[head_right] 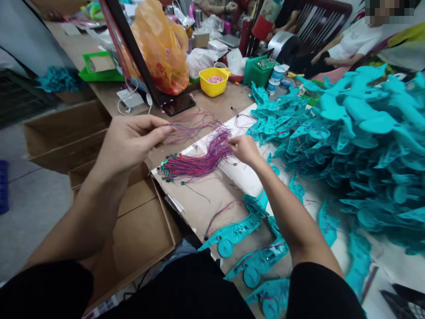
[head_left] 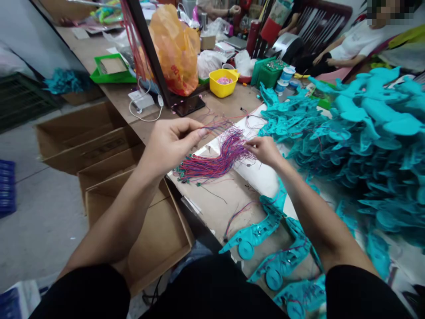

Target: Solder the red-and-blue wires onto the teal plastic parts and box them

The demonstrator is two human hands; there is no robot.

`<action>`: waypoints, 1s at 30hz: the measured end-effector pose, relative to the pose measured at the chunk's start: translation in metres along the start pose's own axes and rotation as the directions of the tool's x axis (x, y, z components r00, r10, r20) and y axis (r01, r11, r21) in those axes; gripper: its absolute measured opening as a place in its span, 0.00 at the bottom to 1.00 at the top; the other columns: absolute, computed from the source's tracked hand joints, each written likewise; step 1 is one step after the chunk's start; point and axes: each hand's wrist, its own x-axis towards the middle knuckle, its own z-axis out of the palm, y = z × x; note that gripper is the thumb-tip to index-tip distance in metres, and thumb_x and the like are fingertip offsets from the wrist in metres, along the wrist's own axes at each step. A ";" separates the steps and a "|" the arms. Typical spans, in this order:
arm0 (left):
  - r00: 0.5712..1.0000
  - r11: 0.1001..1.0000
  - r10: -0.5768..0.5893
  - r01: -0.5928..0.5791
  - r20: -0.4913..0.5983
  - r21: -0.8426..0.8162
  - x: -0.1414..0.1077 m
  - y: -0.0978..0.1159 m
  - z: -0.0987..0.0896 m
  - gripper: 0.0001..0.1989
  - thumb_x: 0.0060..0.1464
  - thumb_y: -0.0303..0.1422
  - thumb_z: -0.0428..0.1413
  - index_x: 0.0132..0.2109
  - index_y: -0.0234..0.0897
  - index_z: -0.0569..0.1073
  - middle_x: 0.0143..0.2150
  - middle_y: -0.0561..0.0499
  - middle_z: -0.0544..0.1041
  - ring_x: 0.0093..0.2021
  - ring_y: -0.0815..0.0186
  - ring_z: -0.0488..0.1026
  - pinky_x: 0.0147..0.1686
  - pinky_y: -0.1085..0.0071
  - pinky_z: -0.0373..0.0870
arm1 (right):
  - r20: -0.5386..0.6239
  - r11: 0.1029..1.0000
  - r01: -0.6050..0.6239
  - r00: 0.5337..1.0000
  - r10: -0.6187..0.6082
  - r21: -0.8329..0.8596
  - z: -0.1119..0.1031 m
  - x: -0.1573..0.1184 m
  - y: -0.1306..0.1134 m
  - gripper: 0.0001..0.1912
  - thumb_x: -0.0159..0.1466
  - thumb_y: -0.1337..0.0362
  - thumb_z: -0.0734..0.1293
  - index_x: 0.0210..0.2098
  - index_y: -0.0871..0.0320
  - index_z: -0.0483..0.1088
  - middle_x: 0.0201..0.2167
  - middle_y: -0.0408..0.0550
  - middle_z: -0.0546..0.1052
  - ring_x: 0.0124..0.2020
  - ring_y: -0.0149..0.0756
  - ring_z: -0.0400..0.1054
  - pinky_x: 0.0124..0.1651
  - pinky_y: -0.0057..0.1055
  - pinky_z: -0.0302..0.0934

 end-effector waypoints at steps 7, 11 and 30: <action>0.990 0.995 -0.094 0.095 0.109 -0.001 -0.001 -0.014 0.020 0.07 0.54 0.32 0.60 0.32 0.34 0.80 0.25 0.53 0.76 0.26 0.70 0.69 0.26 0.74 0.64 | 0.040 0.968 -0.083 0.996 0.076 0.238 -0.015 -0.001 -0.002 0.15 0.58 0.51 0.72 0.26 0.56 0.75 0.18 0.43 0.71 0.17 0.27 0.55 0.23 0.30 0.51; 0.986 0.992 -0.110 0.116 0.124 -0.042 0.000 -0.020 0.022 0.07 0.54 0.32 0.60 0.31 0.34 0.80 0.23 0.52 0.75 0.24 0.71 0.68 0.24 0.74 0.62 | 0.051 0.955 -0.098 0.995 0.087 0.280 -0.027 -0.001 0.001 0.14 0.58 0.50 0.72 0.29 0.56 0.75 0.20 0.43 0.74 0.19 0.28 0.57 0.23 0.29 0.53; 0.964 0.924 -0.067 -0.037 -0.257 -0.381 0.023 -0.033 -0.060 0.18 0.40 0.46 0.71 0.29 0.39 0.76 0.19 0.58 0.67 0.21 0.74 0.60 0.21 0.71 0.55 | 0.005 0.797 0.010 1.000 -0.017 0.604 -0.047 0.018 -0.053 0.12 0.58 0.56 0.75 0.32 0.60 0.77 0.23 0.45 0.75 0.23 0.25 0.64 0.25 0.27 0.57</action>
